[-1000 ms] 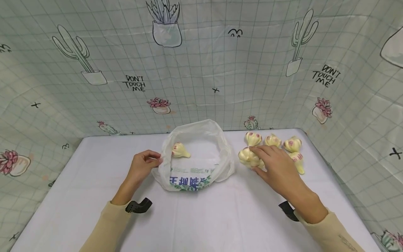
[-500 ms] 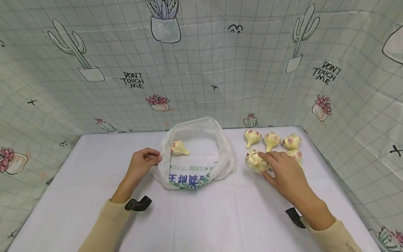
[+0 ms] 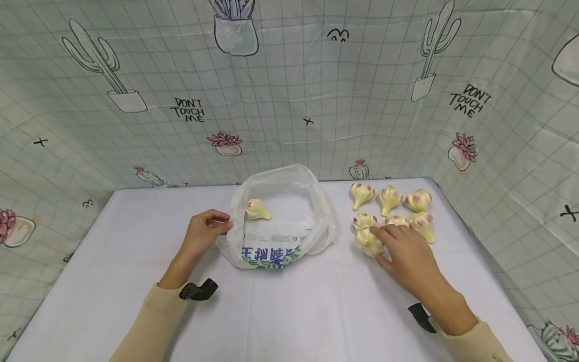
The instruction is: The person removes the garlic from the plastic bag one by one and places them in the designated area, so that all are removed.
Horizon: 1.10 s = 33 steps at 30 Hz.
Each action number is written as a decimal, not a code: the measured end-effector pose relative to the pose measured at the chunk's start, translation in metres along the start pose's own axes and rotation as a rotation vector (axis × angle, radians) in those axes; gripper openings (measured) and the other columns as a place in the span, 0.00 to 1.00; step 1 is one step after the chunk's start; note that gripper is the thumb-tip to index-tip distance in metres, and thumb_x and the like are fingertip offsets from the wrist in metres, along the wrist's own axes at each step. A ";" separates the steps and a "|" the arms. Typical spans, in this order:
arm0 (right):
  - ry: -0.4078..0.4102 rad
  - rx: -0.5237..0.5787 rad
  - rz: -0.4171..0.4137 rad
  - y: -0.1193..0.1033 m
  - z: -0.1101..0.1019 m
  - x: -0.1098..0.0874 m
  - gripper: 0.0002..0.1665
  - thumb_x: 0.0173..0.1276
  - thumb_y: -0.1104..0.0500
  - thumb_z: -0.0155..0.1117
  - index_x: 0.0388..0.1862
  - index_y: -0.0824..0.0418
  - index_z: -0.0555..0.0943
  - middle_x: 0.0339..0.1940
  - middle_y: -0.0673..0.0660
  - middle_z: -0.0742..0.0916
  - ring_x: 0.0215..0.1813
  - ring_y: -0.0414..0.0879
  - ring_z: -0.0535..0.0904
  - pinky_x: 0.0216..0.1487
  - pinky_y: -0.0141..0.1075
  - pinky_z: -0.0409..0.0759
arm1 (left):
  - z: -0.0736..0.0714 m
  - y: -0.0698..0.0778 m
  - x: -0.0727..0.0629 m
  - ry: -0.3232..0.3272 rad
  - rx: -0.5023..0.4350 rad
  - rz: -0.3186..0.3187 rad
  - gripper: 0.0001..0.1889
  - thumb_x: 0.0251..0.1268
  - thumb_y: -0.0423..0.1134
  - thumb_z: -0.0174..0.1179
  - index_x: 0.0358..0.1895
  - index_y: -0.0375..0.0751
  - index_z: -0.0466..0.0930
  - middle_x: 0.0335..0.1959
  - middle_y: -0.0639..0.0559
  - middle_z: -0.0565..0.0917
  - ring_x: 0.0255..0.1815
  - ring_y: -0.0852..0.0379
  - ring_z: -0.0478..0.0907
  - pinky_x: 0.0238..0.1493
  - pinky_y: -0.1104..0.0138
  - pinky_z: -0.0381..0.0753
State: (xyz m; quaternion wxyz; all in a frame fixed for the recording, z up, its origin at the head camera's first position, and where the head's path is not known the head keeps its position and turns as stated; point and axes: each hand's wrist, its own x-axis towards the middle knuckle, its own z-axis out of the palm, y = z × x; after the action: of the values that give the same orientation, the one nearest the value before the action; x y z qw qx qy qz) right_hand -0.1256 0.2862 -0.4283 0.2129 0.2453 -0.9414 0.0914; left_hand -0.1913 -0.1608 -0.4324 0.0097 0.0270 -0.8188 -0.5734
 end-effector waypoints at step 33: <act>-0.052 -0.064 0.017 0.001 0.020 0.000 0.41 0.45 0.64 0.89 0.60 0.68 0.83 0.47 0.66 0.87 0.50 0.66 0.83 0.48 0.61 0.82 | 0.000 0.003 0.001 -0.012 -0.047 -0.032 0.09 0.71 0.27 0.67 0.50 0.27 0.85 0.47 0.37 0.86 0.33 0.64 0.83 0.45 0.64 0.85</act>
State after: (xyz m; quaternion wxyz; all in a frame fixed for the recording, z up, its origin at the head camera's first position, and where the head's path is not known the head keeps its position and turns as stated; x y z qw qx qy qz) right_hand -0.1338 0.2816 -0.4462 0.1954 0.2324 -0.9511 0.0565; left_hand -0.1922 -0.1594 -0.4298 -0.0037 0.0364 -0.8046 -0.5927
